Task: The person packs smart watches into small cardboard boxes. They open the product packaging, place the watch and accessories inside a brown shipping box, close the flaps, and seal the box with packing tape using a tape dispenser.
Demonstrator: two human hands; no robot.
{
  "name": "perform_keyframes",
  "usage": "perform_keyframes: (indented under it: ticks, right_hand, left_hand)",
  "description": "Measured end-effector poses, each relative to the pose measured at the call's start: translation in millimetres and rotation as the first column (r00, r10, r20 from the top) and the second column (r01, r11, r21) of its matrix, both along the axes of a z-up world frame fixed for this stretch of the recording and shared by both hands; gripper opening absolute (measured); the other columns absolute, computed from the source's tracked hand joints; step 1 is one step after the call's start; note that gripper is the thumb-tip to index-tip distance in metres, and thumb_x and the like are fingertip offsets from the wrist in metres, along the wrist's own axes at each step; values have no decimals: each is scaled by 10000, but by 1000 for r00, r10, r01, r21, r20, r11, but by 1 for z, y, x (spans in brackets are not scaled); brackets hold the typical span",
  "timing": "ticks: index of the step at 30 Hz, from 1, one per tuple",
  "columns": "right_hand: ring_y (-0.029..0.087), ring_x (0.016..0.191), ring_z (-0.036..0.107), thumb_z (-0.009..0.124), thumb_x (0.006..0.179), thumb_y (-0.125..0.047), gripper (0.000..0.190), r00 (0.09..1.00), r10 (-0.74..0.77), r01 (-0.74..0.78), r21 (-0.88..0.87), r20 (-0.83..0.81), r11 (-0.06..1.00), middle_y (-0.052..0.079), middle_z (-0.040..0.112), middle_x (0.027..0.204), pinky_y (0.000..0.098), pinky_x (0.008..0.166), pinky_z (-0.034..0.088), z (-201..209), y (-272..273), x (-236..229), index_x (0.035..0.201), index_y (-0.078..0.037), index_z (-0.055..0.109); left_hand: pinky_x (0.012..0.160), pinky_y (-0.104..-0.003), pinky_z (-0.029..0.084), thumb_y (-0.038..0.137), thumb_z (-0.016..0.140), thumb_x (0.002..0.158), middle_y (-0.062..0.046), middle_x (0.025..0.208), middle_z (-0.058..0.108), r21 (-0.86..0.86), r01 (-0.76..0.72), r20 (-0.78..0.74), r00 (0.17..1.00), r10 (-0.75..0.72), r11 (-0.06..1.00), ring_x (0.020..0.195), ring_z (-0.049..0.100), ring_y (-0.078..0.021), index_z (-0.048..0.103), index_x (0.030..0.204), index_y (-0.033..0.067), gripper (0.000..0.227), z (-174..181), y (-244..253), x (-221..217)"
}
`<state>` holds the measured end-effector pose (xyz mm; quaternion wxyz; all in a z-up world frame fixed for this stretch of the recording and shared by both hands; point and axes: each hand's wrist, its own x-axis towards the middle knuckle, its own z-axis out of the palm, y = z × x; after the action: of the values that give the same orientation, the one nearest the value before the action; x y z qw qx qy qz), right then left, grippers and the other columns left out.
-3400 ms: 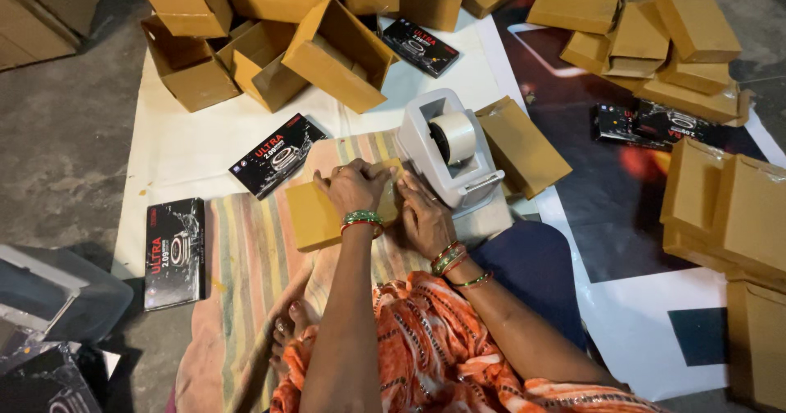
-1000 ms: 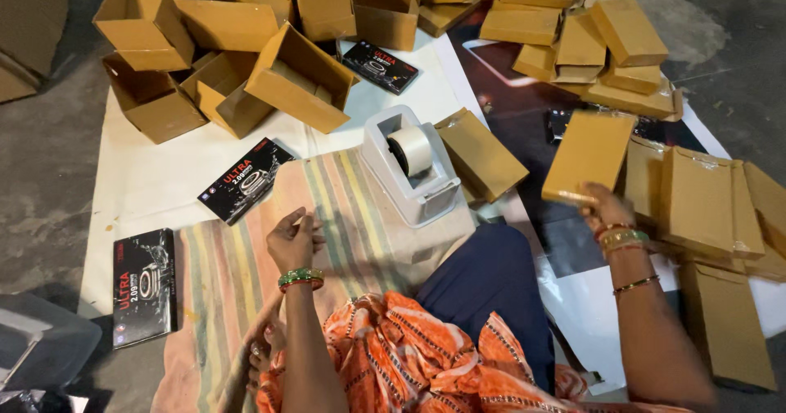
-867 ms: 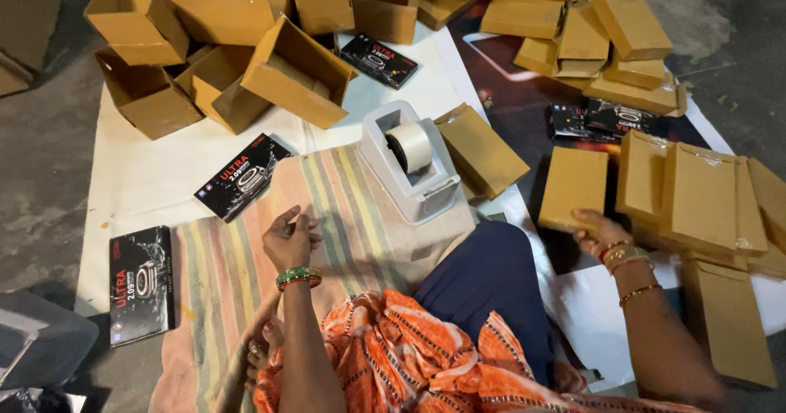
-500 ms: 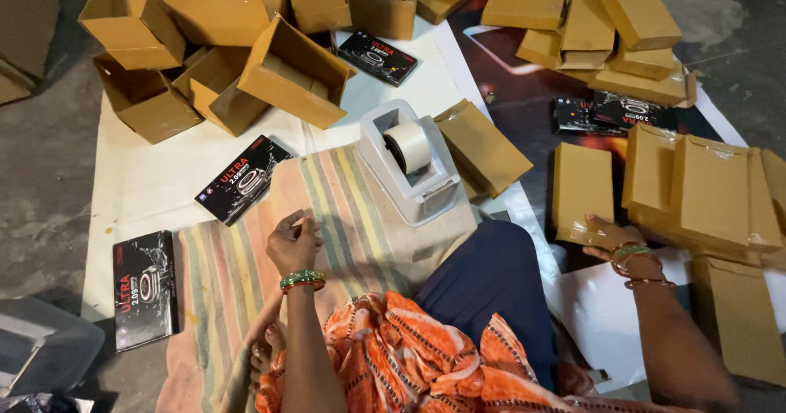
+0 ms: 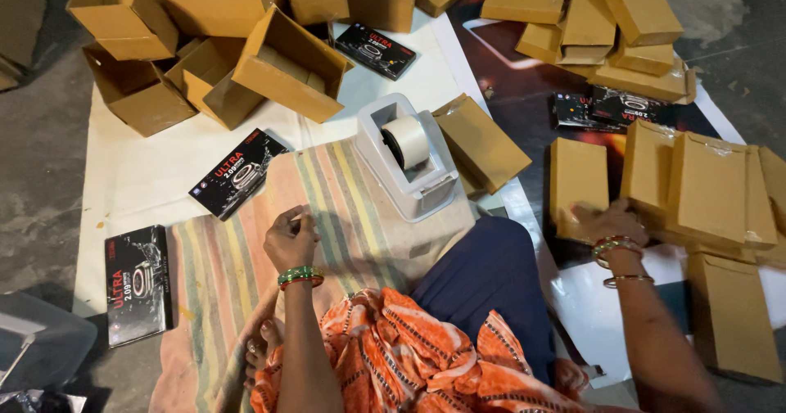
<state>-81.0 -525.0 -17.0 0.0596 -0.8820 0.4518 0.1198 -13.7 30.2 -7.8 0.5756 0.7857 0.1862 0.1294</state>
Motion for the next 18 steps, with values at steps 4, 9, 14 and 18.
perform_keyframes:
  ticks: [4, 9, 14, 18]
  right_hand:
    - [508, 1334, 500, 698, 668, -828, 1302, 995, -64, 51, 157, 73, 986, 329, 391, 1511, 598, 1031, 484, 11, 40, -2, 1648, -187, 129]
    - [510, 1328, 443, 710, 656, -815, 1317, 993, -33, 32, 8, 116, 999, 314, 345, 1493, 623, 1009, 465, -26, 47, -5, 1655, -212, 99]
    - [544, 1389, 382, 700, 720, -738, 1214, 986, -58, 71, -73, 158, 995, 335, 310, 1548, 688, 1045, 418, -79, 9, -12, 1688, -243, 158]
    - [559, 1450, 261, 693, 722, -748, 1203, 979, -126, 138, -66, 158, 988, 357, 220, 1593, 736, 1089, 322, -90, -25, -26, 1673, -242, 157]
  left_hand:
    - [518, -268, 559, 115, 703, 888, -116, 797, 772, -16, -10, -6, 1000, 10, 1000, 559, 711, -143, 740, 1098, -8, 245, -4, 0, 1]
    - [536, -270, 555, 133, 714, 898, -111, 778, 771, 24, -11, 6, 1000, 10, 1000, 564, 707, -144, 754, 1075, 2, 223, -6, 0, 0]
    - [555, -275, 562, 124, 710, 879, -101, 752, 764, 48, -17, 35, 999, 15, 999, 563, 707, -129, 763, 1053, 15, 212, -3, -2, -2]
    - [575, -286, 562, 121, 705, 870, -100, 745, 765, 57, -32, 32, 999, 30, 998, 564, 706, -142, 769, 1034, 27, 200, -2, -3, -2]
